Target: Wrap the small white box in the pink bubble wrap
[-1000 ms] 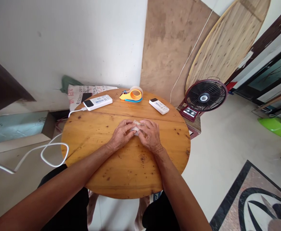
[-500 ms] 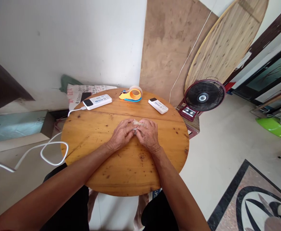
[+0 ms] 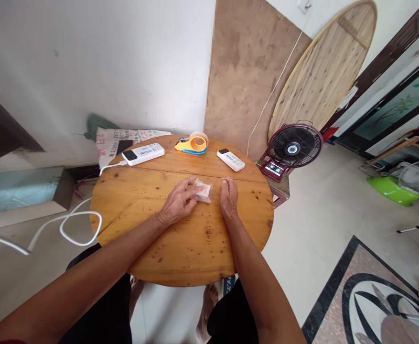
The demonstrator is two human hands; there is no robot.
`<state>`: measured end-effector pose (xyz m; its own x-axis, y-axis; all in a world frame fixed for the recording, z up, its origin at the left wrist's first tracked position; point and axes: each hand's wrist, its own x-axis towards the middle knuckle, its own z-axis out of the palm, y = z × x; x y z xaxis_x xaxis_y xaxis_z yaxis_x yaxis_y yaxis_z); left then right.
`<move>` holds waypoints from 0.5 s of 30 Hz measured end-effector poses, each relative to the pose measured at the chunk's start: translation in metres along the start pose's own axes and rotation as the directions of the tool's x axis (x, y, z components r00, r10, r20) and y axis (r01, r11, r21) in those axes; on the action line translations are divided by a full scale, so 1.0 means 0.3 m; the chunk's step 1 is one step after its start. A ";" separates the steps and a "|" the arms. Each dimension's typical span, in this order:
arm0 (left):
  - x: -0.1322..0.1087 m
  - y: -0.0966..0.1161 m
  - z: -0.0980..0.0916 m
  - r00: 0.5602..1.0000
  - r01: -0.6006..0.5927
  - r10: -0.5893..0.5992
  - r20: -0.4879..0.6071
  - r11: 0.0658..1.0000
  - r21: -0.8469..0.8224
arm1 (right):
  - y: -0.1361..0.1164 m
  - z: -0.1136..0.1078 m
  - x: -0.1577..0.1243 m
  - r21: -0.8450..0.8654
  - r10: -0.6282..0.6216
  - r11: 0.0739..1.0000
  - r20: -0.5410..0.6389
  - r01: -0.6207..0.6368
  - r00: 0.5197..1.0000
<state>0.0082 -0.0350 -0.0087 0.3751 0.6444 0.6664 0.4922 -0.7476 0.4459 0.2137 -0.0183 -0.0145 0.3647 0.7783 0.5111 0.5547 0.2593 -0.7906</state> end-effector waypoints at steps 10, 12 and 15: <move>0.003 0.006 -0.003 1.000 0.009 -0.010 0.013 1.000 0.004 | -0.004 0.008 0.000 0.047 0.007 0.999 0.047 -0.009 0.999; 0.005 0.011 -0.007 1.000 0.017 -0.017 0.014 1.000 -0.001 | 0.004 0.008 0.001 0.035 -0.005 0.999 0.048 0.003 0.999; 0.005 0.015 -0.015 1.000 0.012 -0.012 0.017 1.000 -0.004 | 0.023 0.008 0.003 -0.029 -0.075 0.997 0.041 0.076 0.996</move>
<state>0.0075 -0.0382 -0.0031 0.3823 0.6561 0.6507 0.4933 -0.7404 0.4566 0.2162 -0.0143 -0.0204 0.2910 0.7798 0.5544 0.6020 0.3011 -0.7395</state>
